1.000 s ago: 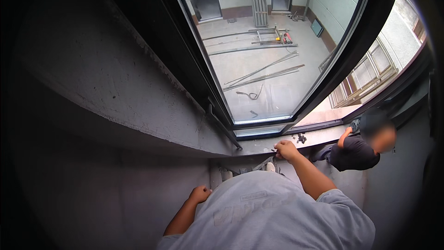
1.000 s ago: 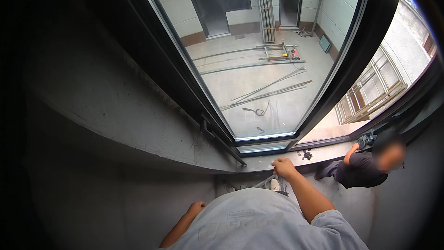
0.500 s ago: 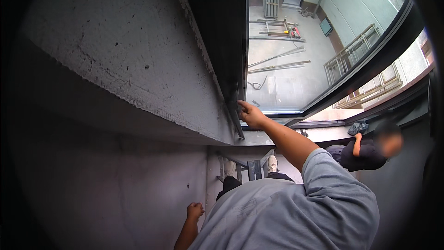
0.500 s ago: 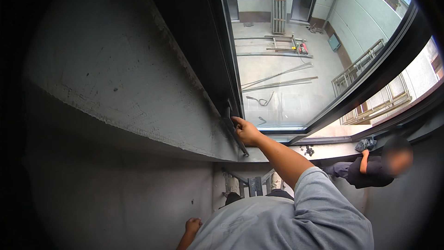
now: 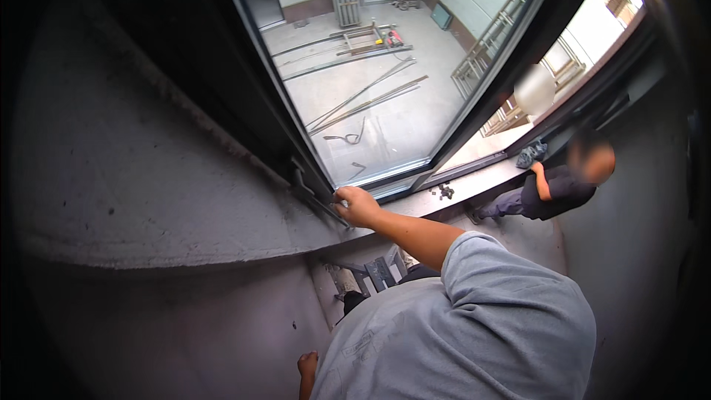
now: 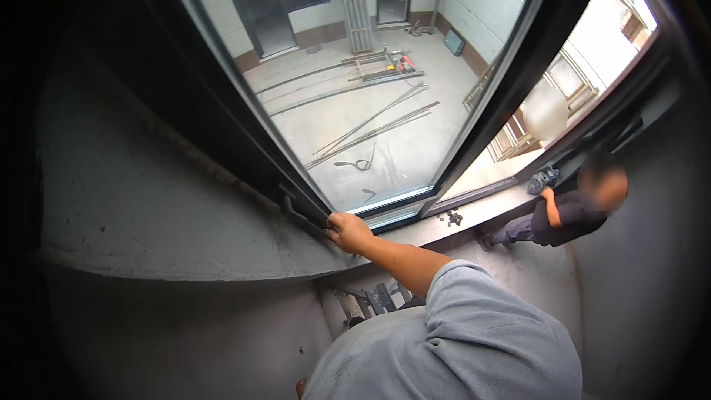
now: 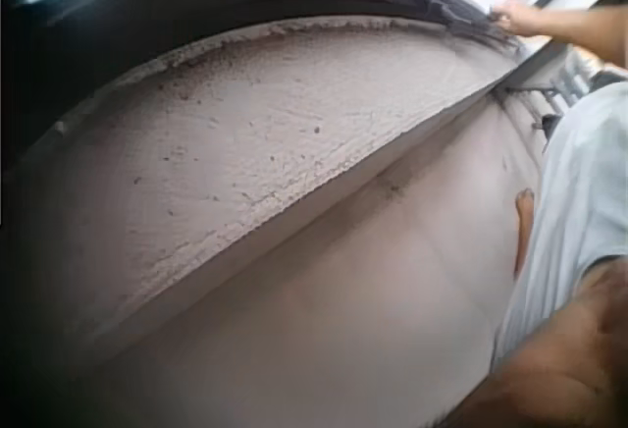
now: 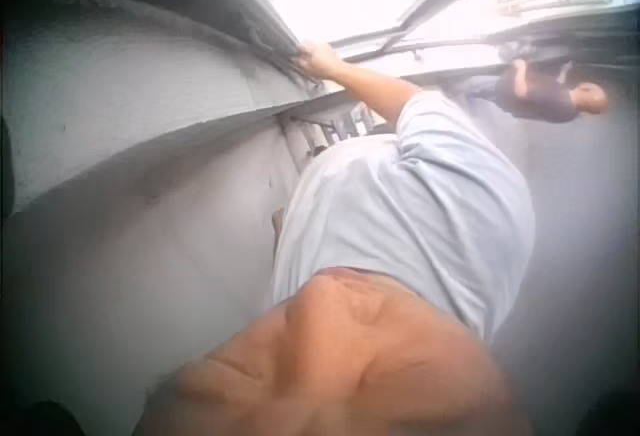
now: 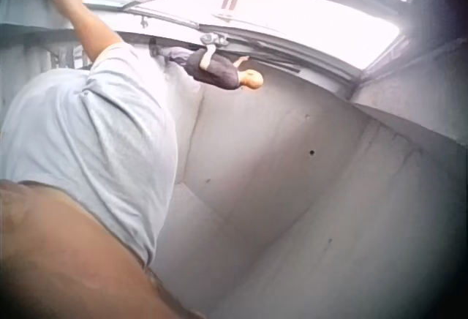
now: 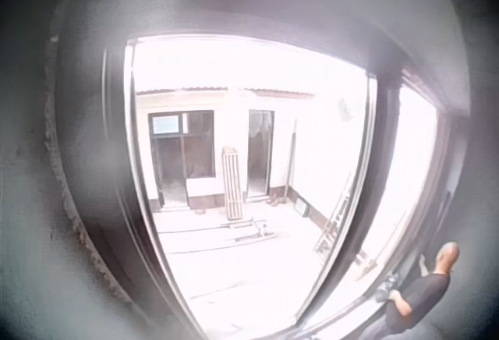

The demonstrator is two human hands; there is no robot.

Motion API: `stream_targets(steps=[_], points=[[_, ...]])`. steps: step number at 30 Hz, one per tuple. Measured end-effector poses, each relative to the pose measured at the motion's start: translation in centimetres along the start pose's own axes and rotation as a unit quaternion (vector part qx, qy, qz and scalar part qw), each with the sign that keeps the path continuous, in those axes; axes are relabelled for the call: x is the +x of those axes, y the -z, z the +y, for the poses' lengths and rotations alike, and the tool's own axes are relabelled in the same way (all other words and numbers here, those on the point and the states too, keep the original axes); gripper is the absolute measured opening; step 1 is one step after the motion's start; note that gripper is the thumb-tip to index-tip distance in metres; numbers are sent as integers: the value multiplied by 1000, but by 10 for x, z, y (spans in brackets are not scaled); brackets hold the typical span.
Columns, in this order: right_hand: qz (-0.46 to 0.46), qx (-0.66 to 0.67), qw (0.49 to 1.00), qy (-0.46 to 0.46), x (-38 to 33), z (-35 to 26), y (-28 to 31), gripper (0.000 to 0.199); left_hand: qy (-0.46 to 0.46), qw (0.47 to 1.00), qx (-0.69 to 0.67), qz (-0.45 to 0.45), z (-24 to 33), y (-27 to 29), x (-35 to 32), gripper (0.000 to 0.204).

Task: The person installs a window frame by lifting and aligning the frame into the opening, adjusting its position, and securing it with assistance from a coworker. The person handles the frame and uses tools to fasten components while working on a ladder.

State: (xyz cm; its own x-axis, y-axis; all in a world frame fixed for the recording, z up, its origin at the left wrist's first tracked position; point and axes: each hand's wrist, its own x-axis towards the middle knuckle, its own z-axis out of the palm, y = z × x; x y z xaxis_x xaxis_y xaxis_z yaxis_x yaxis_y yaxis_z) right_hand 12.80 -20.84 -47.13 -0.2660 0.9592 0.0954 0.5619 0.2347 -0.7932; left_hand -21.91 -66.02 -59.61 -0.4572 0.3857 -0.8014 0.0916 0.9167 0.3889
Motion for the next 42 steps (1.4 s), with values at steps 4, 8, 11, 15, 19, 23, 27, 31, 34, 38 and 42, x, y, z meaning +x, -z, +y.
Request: stream_targets(steps=[4, 8, 11, 15, 19, 23, 27, 31, 34, 38, 42], points=[[53, 42, 995, -79, -53, 5, 10, 21, -35, 994, 102, 4, -58, -2, 91, 28], [94, 91, 990, -51, -86, 36, 8, 25, -76, 985, 153, 10, -4, 12, 83, 27], [-15, 7, 997, -80, -116, 92, -11, 28, -119, 975, 187, 9, 39, 33, 84, 26], [1, 61, 979, -195, -144, 127, -19, 28, -175, 963, 206, -2, 127, 19, 47, 26], [44, 51, 972, -227, -123, 102, 40, 24, -186, 965, 184, -26, 201, -1, -7, 28], [193, 34, 980, -20, -92, 27, 183, 21, -226, 954, 191, -38, 208, -20, 27, 28], [397, 154, 900, 96, -85, -60, 314, 21, -324, 913, 244, -52, 242, -51, 52, 28], [548, 50, 775, 310, -50, -136, 409, 36, -364, 900, 206, -120, 337, -92, -38, 26], [565, -69, 765, 302, -20, -170, 456, 41, -393, 889, 169, -163, 370, -113, -20, 23], [635, -93, 704, 304, 38, -176, 493, 38, -467, 850, 169, -174, 410, -128, -42, 22], [685, -191, 633, 306, 66, -171, 500, 32, -518, 812, 214, -159, 399, -124, -22, 25]])
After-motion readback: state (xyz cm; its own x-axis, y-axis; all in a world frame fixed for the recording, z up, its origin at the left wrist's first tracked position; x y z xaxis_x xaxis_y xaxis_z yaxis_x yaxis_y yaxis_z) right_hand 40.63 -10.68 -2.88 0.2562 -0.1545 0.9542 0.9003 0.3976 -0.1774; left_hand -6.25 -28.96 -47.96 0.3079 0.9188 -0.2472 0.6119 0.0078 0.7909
